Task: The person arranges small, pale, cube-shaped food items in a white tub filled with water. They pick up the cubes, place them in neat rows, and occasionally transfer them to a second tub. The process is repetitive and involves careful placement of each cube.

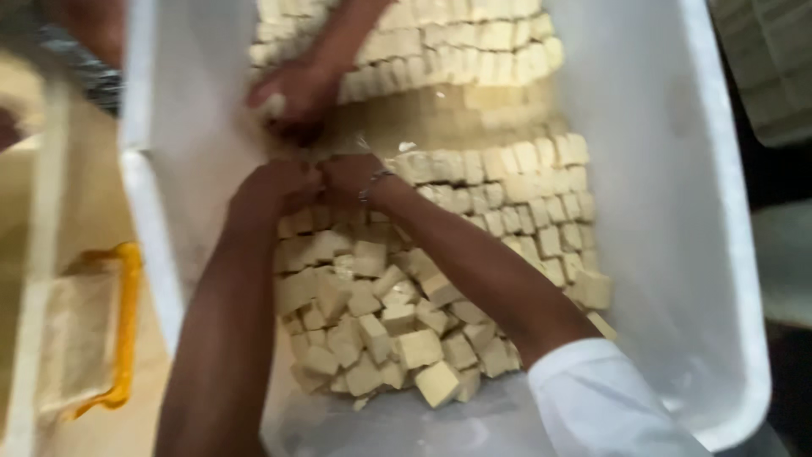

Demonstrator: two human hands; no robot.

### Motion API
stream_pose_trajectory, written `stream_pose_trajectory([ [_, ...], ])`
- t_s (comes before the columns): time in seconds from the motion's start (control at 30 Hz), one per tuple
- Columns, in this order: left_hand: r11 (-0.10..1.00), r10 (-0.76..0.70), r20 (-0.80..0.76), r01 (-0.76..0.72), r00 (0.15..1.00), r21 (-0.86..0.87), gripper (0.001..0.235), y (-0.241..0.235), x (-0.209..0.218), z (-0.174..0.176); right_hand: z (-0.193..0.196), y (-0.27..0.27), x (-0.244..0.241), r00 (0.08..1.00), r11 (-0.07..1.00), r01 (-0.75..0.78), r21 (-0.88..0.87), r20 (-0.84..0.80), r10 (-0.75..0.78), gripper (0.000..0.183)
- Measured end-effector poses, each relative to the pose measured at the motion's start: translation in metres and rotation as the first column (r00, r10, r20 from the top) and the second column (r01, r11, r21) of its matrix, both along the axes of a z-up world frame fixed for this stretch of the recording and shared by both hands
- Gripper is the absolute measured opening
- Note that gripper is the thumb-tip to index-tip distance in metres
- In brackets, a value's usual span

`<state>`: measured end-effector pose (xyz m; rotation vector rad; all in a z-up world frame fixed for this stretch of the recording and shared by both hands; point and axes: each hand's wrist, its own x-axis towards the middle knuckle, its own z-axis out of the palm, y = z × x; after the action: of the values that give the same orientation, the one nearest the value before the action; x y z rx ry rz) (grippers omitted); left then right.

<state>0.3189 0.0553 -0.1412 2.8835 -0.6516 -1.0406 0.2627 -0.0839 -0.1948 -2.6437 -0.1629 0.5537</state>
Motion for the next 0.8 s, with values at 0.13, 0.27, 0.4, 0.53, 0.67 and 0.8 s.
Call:
stream_pose_trajectory([
  [0.13,0.999,0.029,-0.035,-0.028,0.999,0.022,0.050,0.003,-0.002,-0.006,-0.004,0.006,-0.008,0.996,0.997,-0.063,-0.040,-0.066,0.060,0.048],
  [0.27,0.998,-0.012,-0.007,0.013,1.000,0.060,0.054,-0.009,-0.003,0.002,0.038,-0.021,-0.021,0.965,0.981,-0.180,0.078,0.205,0.161,0.063],
  [0.4,0.994,-0.099,0.116,0.093,0.988,0.059,0.045,-0.011,-0.017,0.014,0.100,-0.085,-0.061,0.987,0.974,-0.152,-0.170,0.028,0.159,0.044],
  [0.53,0.890,-0.373,0.256,0.422,0.892,-0.172,0.038,-0.053,-0.051,0.013,0.119,-0.115,-0.144,0.923,0.960,-0.151,-0.236,-0.382,0.051,0.048],
  [0.67,0.830,-0.504,0.112,0.516,0.856,-0.209,0.044,-0.087,-0.113,-0.017,0.100,-0.117,-0.220,0.923,0.934,-0.227,-0.276,-0.367,0.116,0.032],
  [0.8,0.700,-0.602,0.364,0.689,0.711,-0.188,0.036,-0.081,-0.145,-0.028,0.094,-0.107,-0.251,0.976,0.940,-0.185,-0.288,-0.170,0.139,0.034],
])
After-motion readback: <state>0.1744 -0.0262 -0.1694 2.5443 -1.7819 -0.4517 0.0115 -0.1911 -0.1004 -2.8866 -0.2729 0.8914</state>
